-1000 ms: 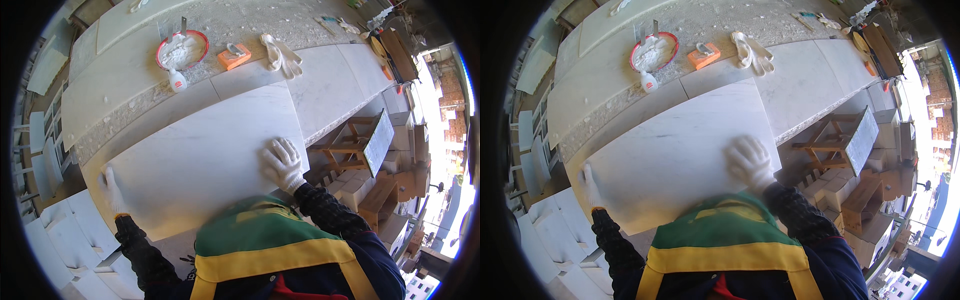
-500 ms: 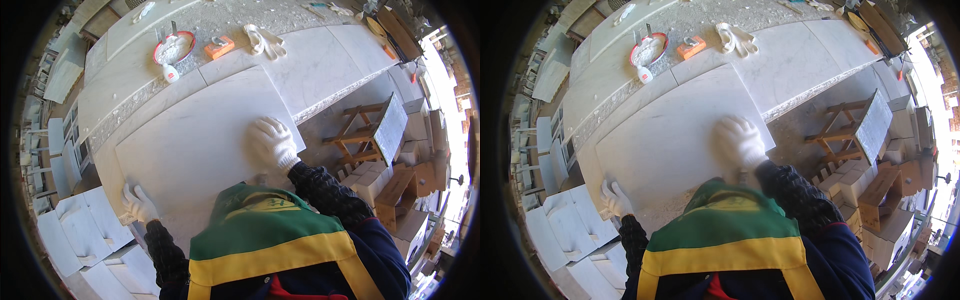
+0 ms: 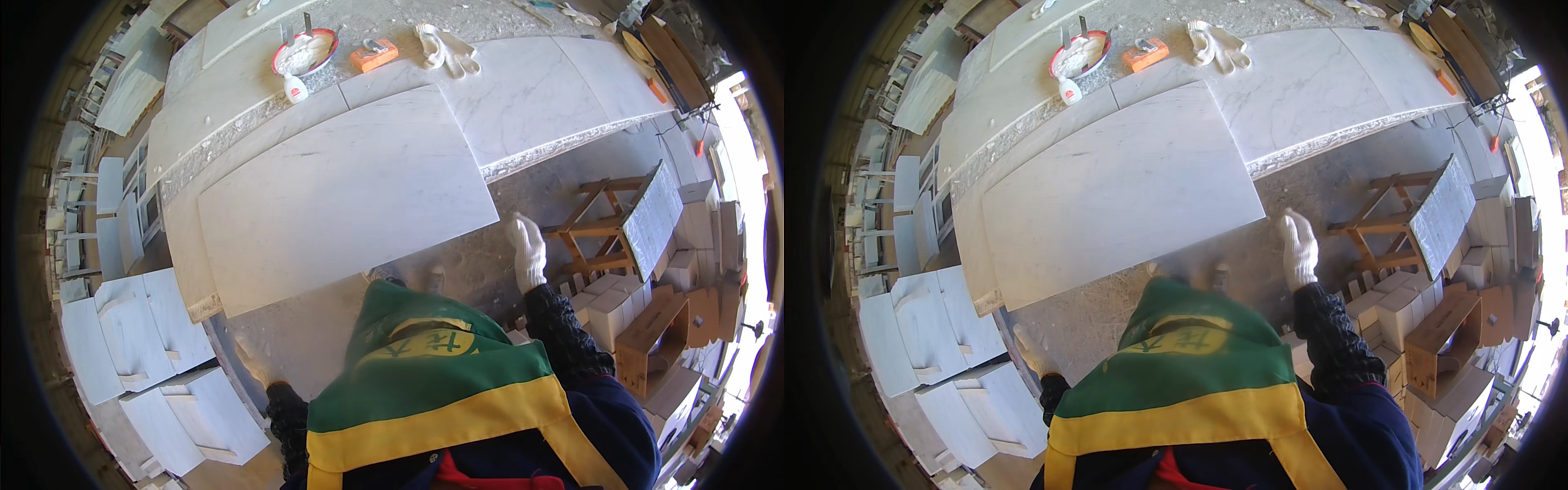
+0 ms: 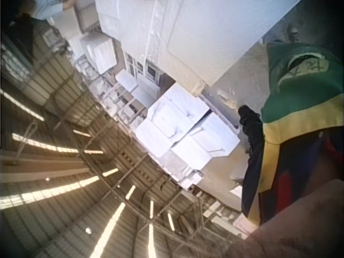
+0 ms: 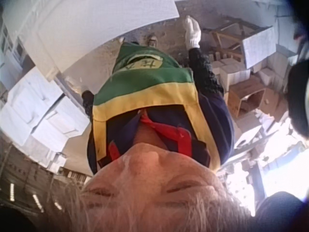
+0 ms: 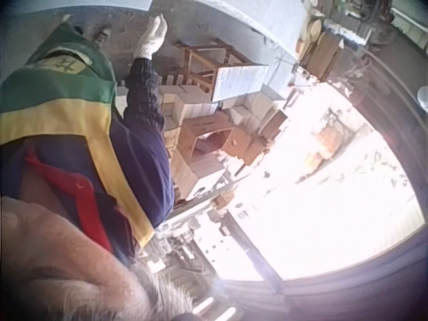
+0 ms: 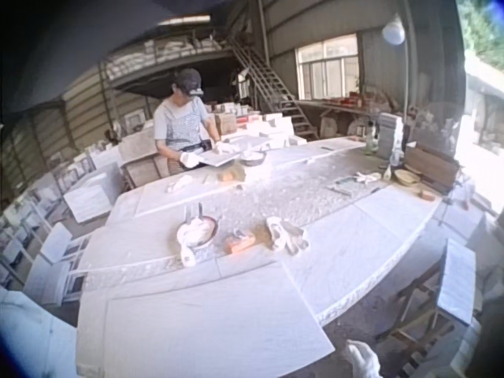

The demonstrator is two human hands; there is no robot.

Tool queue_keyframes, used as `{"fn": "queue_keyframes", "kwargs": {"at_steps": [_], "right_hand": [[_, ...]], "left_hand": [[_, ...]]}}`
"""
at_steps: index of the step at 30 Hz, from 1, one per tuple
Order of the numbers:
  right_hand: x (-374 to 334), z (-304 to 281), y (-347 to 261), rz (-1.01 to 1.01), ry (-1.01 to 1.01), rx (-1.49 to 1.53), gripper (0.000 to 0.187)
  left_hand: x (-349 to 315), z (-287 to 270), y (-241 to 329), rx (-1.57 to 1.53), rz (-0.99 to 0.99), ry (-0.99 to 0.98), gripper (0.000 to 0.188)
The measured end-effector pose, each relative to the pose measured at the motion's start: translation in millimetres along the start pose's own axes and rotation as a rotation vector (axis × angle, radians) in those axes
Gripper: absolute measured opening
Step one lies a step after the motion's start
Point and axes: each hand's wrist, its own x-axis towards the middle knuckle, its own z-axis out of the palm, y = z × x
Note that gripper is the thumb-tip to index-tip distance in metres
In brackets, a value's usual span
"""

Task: The person scrapes a white stone slab with a metal scraper, then applies a white paste from a bowl and rubs it into the surface with gloved hands. The person lifts the slab, carries it to a stack, and places it on top. They repeat the process with another slab.

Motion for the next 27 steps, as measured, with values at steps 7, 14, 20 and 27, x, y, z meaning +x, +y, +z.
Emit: {"fn": "queue_keyframes", "kwargs": {"at_steps": [7, 14, 20, 27], "right_hand": [[-45.2, 50.1, -33.3, -0.422, -0.583, -0.017, 0.041], [-19.2, 80.7, -36.0, -0.232, -0.519, 0.002, 0.035], [-17.5, 89.1, -25.8, 0.02, -0.42, 0.112, 0.034], [-17.3, 94.6, -29.3, -0.003, -0.402, 0.111, 0.036]], "left_hand": [[12.6, 44.2, -3.1, -0.037, -0.311, -0.509, 0.073], [1.7, 81.0, 17.5, -0.088, -0.236, -0.486, 0.045], [-4.1, 79.9, 39.2, -0.113, -0.25, -0.53, 0.036], [-0.2, 83.5, 44.8, -0.035, -0.16, -0.563, 0.04]]}}
